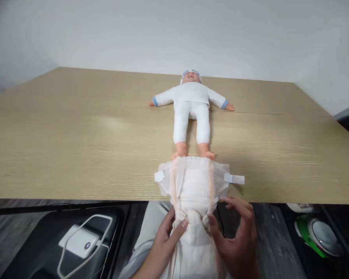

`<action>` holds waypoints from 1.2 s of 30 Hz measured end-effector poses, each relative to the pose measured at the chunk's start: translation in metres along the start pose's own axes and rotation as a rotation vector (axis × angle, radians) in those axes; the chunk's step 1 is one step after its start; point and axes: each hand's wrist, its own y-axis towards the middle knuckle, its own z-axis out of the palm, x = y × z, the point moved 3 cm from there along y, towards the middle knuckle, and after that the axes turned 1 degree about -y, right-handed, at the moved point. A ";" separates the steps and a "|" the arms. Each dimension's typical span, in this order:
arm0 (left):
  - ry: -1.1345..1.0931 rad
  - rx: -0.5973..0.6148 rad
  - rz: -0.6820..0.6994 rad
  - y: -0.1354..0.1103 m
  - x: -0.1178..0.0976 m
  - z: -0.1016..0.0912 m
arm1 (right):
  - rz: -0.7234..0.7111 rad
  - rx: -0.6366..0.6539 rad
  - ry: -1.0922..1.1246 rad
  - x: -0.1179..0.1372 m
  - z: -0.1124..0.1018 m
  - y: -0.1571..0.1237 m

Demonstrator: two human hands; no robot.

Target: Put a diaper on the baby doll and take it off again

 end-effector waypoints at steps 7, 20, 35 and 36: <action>0.079 -0.006 0.027 0.002 0.004 0.001 | -0.313 0.401 -0.042 0.032 0.050 0.059; 1.152 -0.331 0.742 -0.010 -0.111 -0.048 | -0.354 0.632 -0.215 0.026 0.081 0.058; 1.267 -0.411 0.729 0.027 -0.130 -0.087 | -0.354 0.607 -0.222 0.027 0.082 0.057; 1.276 -0.412 0.708 0.027 -0.131 -0.092 | -0.353 0.608 -0.222 0.027 0.082 0.057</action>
